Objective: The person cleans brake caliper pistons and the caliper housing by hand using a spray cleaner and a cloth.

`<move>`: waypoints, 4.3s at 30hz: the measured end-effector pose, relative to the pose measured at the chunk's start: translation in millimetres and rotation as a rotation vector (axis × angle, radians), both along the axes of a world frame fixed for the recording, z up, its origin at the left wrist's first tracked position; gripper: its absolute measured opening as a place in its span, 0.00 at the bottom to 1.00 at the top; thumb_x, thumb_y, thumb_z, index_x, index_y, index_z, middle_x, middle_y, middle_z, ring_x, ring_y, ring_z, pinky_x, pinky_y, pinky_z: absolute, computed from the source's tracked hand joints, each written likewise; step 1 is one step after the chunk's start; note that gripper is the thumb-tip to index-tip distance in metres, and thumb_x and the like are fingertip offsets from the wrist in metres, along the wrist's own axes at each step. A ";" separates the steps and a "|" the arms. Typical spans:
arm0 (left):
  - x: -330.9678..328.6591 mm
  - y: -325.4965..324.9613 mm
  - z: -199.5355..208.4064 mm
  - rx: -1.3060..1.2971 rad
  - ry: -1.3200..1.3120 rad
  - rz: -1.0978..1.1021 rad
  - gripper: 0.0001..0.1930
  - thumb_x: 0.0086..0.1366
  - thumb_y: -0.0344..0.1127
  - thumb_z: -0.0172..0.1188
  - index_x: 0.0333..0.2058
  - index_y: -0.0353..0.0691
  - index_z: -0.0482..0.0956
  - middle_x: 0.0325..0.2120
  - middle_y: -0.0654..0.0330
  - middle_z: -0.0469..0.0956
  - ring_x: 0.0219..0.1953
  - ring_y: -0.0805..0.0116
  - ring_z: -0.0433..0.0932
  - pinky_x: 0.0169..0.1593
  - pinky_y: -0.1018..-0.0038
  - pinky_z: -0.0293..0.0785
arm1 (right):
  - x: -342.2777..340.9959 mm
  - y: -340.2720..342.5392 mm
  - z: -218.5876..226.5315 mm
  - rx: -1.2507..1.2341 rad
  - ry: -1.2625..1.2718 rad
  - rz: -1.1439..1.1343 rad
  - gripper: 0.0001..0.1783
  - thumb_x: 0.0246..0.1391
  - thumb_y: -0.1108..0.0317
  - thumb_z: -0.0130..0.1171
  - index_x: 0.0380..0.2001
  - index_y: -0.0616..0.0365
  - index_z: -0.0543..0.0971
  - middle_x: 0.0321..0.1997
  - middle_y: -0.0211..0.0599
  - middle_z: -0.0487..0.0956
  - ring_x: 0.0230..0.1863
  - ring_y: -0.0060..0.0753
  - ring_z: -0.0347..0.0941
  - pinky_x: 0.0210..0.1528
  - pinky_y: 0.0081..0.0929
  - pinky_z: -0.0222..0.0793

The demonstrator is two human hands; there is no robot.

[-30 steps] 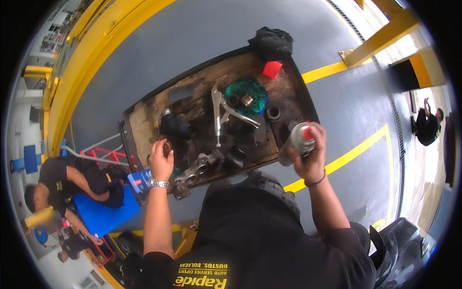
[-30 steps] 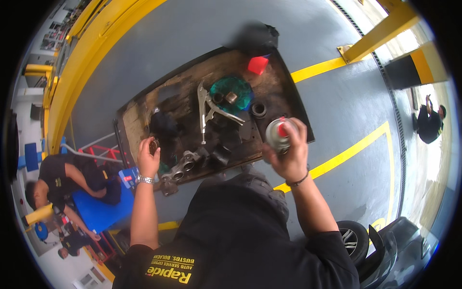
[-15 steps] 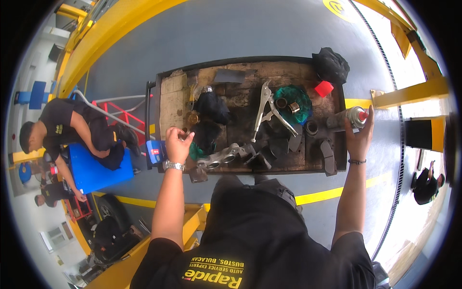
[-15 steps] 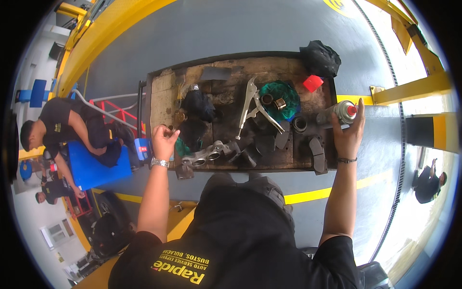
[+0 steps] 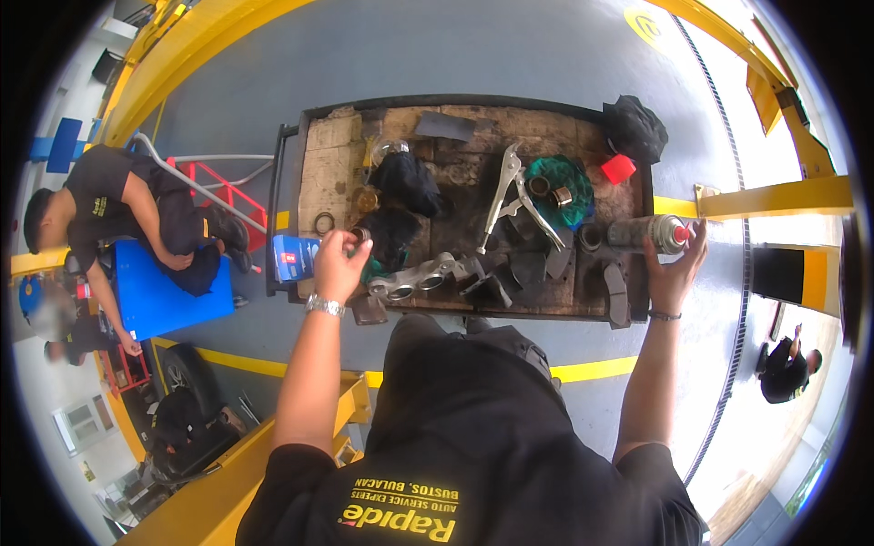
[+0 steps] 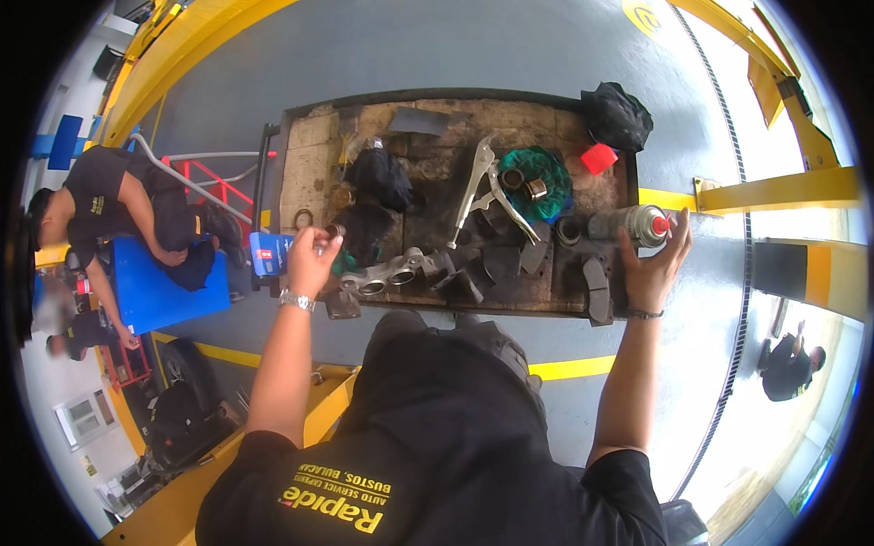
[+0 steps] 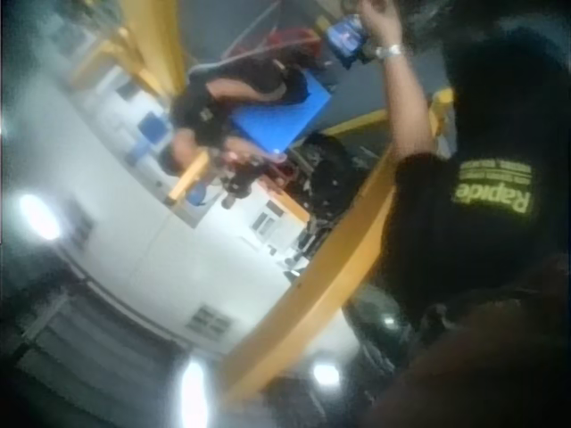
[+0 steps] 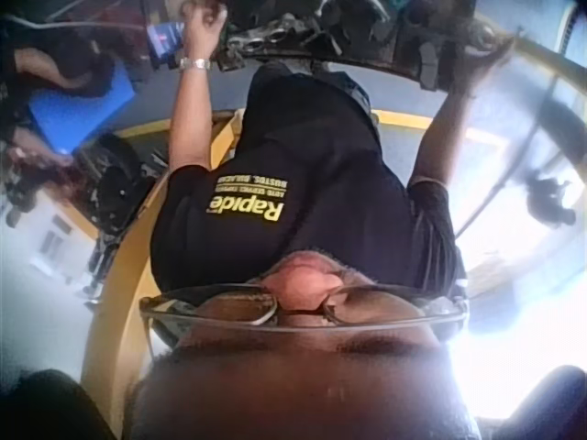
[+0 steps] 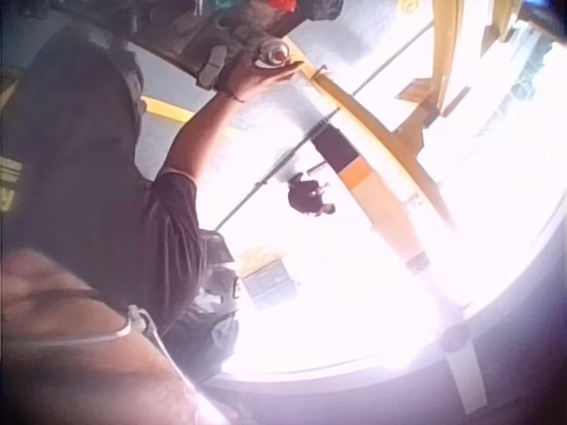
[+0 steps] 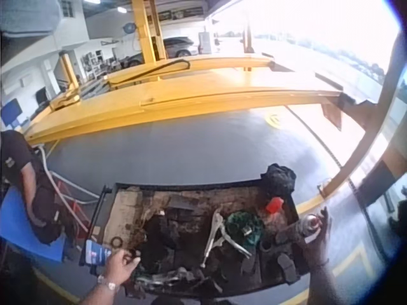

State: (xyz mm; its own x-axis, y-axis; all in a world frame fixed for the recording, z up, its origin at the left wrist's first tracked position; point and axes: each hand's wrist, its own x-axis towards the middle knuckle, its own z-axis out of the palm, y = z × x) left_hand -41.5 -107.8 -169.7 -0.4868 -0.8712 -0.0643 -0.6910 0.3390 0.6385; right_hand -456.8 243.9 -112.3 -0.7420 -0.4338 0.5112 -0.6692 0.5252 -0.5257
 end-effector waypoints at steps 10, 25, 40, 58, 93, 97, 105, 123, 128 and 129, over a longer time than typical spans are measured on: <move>17.4 44.8 12.4 0.468 -0.241 -0.141 0.30 0.63 0.60 0.66 0.49 0.36 0.82 0.38 0.47 0.85 0.41 0.58 0.83 0.47 0.66 0.77 | 127.1 -36.2 -21.2 0.146 -0.177 0.539 0.21 0.44 0.72 0.70 0.46 0.57 0.81 0.48 0.47 0.77 0.48 0.52 0.76 0.49 0.41 0.75; -43.9 46.4 83.1 0.111 -0.421 -0.355 0.26 0.63 0.59 0.66 0.43 0.39 0.85 0.20 0.54 0.81 0.23 0.63 0.81 0.29 0.69 0.72 | 156.0 -49.7 -85.2 0.413 -0.376 0.371 0.10 0.50 0.65 0.67 0.35 0.54 0.79 0.42 0.41 0.75 0.39 0.49 0.78 0.40 0.44 0.77; -59.1 44.8 100.8 0.582 -0.080 -0.150 0.20 0.71 0.48 0.61 0.48 0.35 0.82 0.30 0.68 0.78 0.34 0.80 0.73 0.41 0.79 0.70 | 131.6 15.9 -92.2 0.029 -0.568 0.448 0.13 0.53 0.82 0.55 0.40 0.57 0.81 0.38 0.43 0.79 0.36 0.50 0.80 0.40 0.36 0.76; -120.7 16.4 124.1 0.703 -0.206 -0.337 0.21 0.74 0.39 0.54 0.61 0.37 0.76 0.56 0.57 0.78 0.60 0.69 0.73 0.65 0.72 0.64 | 87.2 -9.1 -79.9 -0.303 0.190 -0.159 0.44 0.44 0.63 0.77 0.63 0.60 0.67 0.61 0.57 0.65 0.63 0.57 0.64 0.63 0.45 0.64; -119.8 31.0 53.6 0.446 0.612 -0.465 0.46 0.50 0.47 0.72 0.65 0.33 0.63 0.50 0.50 0.75 0.52 0.60 0.77 0.59 0.62 0.75 | 160.5 -33.5 16.3 -0.041 -0.415 0.648 0.43 0.29 0.65 0.79 0.56 0.32 0.79 0.52 0.47 0.74 0.41 0.46 0.80 0.37 0.38 0.81; -128.6 25.1 45.5 0.472 0.598 -0.469 0.47 0.54 0.62 0.69 0.64 0.34 0.65 0.49 0.48 0.76 0.51 0.59 0.78 0.58 0.61 0.75 | 176.0 -43.7 0.1 -0.004 -0.418 0.710 0.42 0.34 0.65 0.76 0.59 0.29 0.77 0.51 0.50 0.75 0.40 0.47 0.81 0.35 0.37 0.81; -136.7 2.1 35.4 0.651 0.701 -0.276 0.49 0.63 0.80 0.42 0.61 0.35 0.67 0.45 0.44 0.79 0.48 0.52 0.80 0.56 0.57 0.77 | 197.5 -74.2 -12.6 -0.158 -0.330 0.686 0.38 0.35 0.65 0.72 0.56 0.30 0.79 0.49 0.52 0.76 0.36 0.46 0.81 0.32 0.34 0.79; -156.0 -12.7 35.0 0.722 0.643 -0.178 0.43 0.69 0.75 0.38 0.58 0.36 0.69 0.40 0.46 0.81 0.42 0.54 0.82 0.50 0.59 0.80 | 206.5 -90.7 6.3 -0.117 -0.307 0.558 0.37 0.35 0.67 0.71 0.55 0.31 0.79 0.47 0.51 0.75 0.32 0.47 0.80 0.32 0.39 0.80; -156.7 -16.0 34.5 0.749 0.644 -0.187 0.45 0.69 0.75 0.37 0.61 0.35 0.68 0.39 0.47 0.81 0.42 0.55 0.82 0.49 0.60 0.80 | 203.4 -85.6 6.3 -0.147 -0.429 0.604 0.40 0.37 0.66 0.71 0.59 0.31 0.76 0.49 0.54 0.74 0.35 0.52 0.81 0.35 0.41 0.81; -155.5 -17.2 34.1 0.768 0.656 -0.191 0.46 0.68 0.76 0.37 0.61 0.34 0.68 0.39 0.47 0.80 0.42 0.55 0.82 0.50 0.60 0.80 | 202.1 -84.6 6.0 -0.163 -0.450 0.611 0.39 0.37 0.65 0.71 0.59 0.31 0.76 0.49 0.54 0.74 0.36 0.52 0.81 0.36 0.41 0.81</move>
State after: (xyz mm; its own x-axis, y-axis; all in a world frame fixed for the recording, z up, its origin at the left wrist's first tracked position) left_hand -197.0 -125.1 -135.6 -0.7528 -0.6115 -0.2437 -0.1058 -0.2530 0.9617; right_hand -254.7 159.3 -106.3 -0.5468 -0.7780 0.3094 -0.5186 0.0247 -0.8546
